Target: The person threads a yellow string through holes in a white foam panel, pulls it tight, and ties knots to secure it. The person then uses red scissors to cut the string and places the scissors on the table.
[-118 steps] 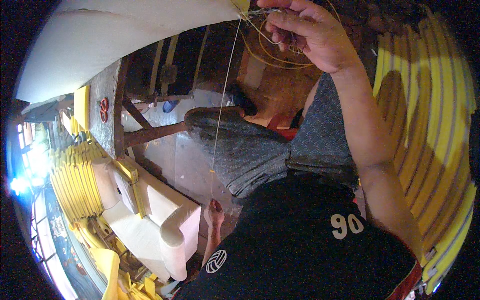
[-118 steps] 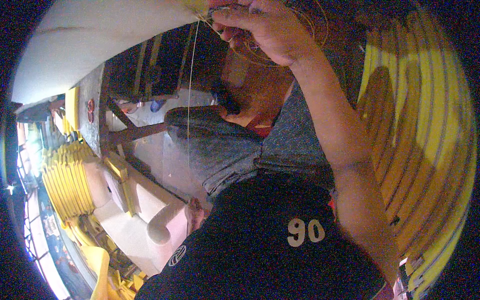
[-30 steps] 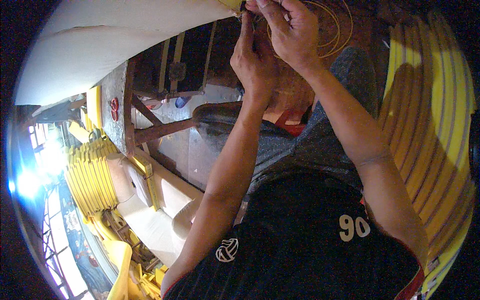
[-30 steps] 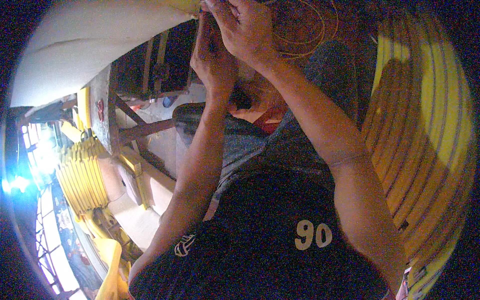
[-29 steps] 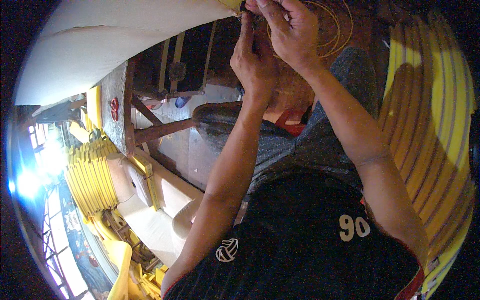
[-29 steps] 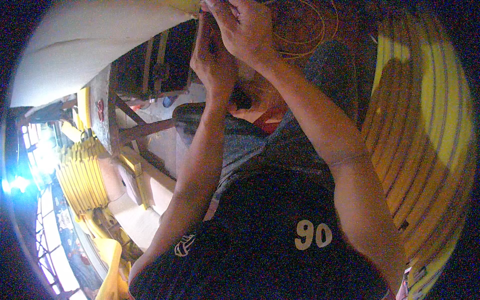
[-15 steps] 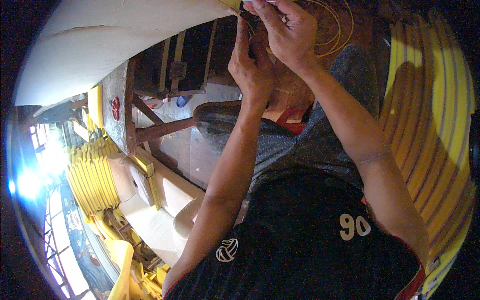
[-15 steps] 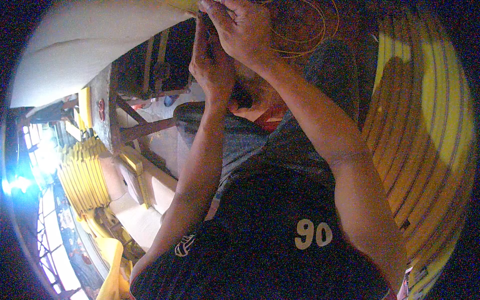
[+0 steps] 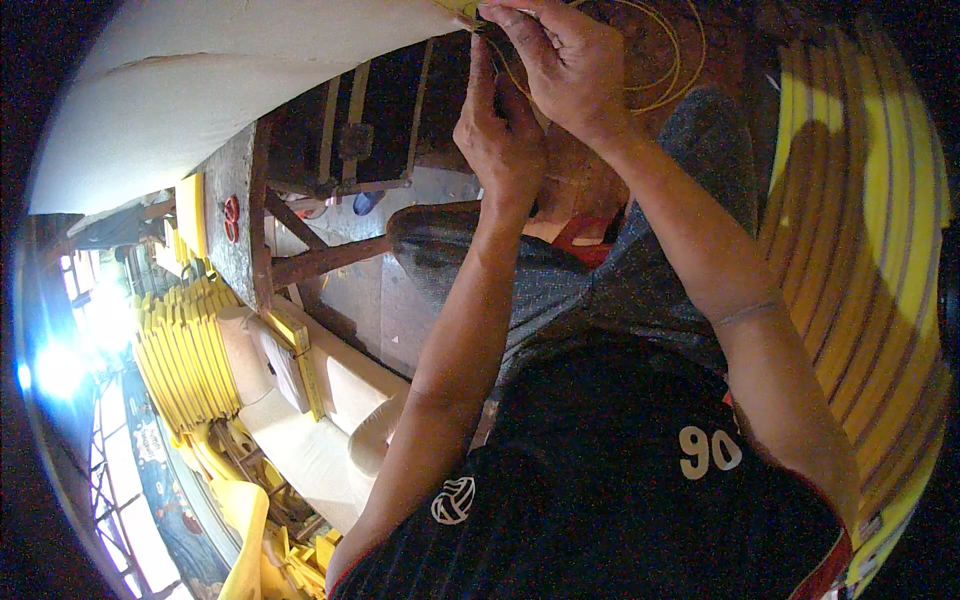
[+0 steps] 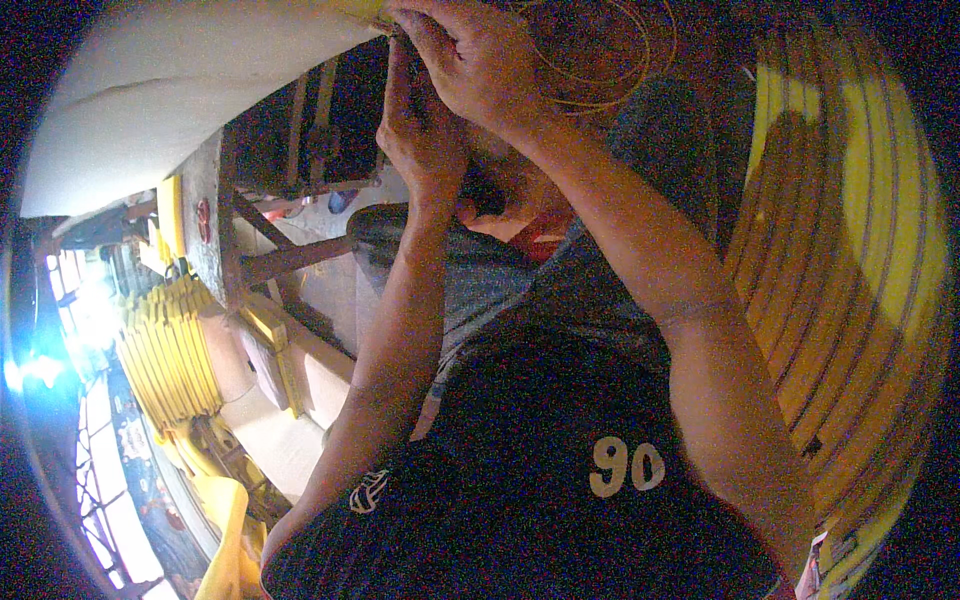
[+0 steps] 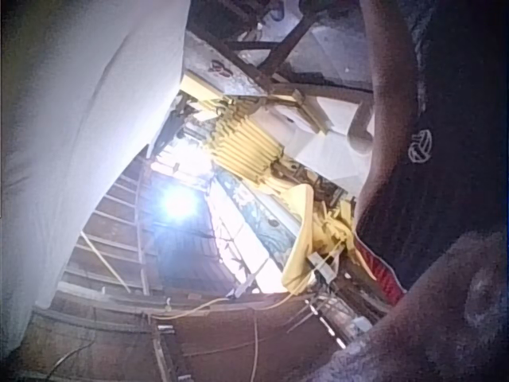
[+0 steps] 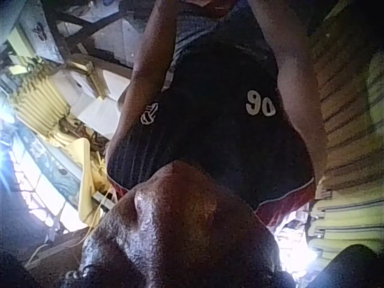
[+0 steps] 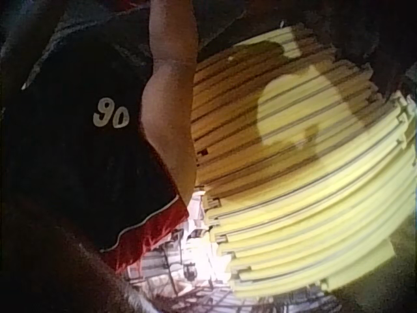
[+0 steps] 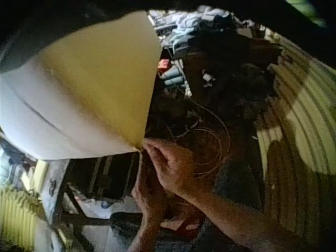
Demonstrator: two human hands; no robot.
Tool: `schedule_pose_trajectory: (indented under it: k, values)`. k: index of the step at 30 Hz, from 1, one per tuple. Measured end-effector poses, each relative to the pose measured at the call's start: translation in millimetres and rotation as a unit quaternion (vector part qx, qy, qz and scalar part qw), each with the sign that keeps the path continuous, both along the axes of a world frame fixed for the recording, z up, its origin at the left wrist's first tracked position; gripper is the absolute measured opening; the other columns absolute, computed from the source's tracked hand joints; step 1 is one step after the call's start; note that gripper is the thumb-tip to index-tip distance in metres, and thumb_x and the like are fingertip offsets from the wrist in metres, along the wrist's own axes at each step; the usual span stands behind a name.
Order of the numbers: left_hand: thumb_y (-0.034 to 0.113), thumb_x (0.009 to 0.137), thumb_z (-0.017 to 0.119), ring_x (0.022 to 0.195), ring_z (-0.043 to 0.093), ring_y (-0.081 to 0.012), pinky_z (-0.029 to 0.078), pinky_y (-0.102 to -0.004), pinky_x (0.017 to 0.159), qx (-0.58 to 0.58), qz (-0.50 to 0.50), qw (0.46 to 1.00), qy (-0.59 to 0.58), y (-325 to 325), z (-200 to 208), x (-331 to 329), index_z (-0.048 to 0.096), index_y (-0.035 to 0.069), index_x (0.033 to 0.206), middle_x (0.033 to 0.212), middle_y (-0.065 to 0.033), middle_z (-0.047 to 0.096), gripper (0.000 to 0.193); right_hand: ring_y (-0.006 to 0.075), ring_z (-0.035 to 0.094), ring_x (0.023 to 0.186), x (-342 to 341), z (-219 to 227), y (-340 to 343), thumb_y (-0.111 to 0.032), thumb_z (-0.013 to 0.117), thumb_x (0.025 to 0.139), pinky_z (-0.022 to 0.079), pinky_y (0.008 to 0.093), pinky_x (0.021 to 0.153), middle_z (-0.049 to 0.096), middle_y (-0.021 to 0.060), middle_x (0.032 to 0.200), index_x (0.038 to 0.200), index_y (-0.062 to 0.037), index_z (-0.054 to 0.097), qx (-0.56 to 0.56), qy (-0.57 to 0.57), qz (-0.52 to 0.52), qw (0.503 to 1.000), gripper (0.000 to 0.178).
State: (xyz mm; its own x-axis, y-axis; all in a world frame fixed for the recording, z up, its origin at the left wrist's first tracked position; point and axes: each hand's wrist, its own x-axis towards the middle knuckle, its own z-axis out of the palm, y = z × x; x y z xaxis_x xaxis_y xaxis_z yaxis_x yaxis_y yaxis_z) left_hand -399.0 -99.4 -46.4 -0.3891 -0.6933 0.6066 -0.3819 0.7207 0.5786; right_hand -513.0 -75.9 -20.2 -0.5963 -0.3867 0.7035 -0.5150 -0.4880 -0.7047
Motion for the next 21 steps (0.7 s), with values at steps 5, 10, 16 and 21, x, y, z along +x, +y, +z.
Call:
schedule_pose_trajectory:
  k: [5,10,16,21]
  values:
    - [0.004,0.094,0.056,0.099,0.070,-0.0342,0.056,-0.0400,0.080,0.015,0.010,1.000,-0.015,5,3,-4,0.049,0.001,0.141,0.123,-0.0223,0.065,0.048,0.0254,0.073,0.080,-10,-5,-10,-0.012,0.060,0.098,0.056,0.0329,0.066,0.073,0.0157,0.094,0.107,0.0006,0.068,-0.043,0.037,0.016,0.998,0.017]
    - [0.005,0.093,0.057,0.096,0.070,-0.0351,0.056,-0.0403,0.078,0.014,0.022,0.999,-0.046,5,2,-1,0.046,0.004,0.144,0.121,-0.0224,0.066,0.052,0.0257,0.071,0.077,-22,-1,-18,-0.011,0.058,0.099,0.054,0.0337,0.064,0.071,0.0153,0.091,0.105,0.0000,0.066,-0.058,0.082,0.039,0.994,0.015]
    - [0.005,0.091,0.058,0.095,0.070,-0.0350,0.056,-0.0408,0.077,-0.023,0.014,0.999,-0.032,6,0,-4,0.046,0.004,0.144,0.119,-0.0222,0.066,0.054,0.0260,0.070,0.080,-38,7,-13,-0.011,0.056,0.100,0.054,0.0342,0.069,0.070,0.0146,0.093,0.104,-0.0012,0.065,0.000,0.105,0.116,0.988,0.014]
    - [0.007,0.091,0.057,0.090,0.070,-0.0344,0.056,-0.0406,0.076,0.000,0.040,0.998,-0.058,5,-1,-1,0.046,0.006,0.145,0.117,-0.0221,0.067,0.054,0.0228,0.069,0.088,-37,10,-6,-0.013,0.056,0.101,0.054,0.0336,0.073,0.069,0.0121,0.096,0.106,-0.0011,0.064,0.055,0.033,0.181,0.981,0.016]
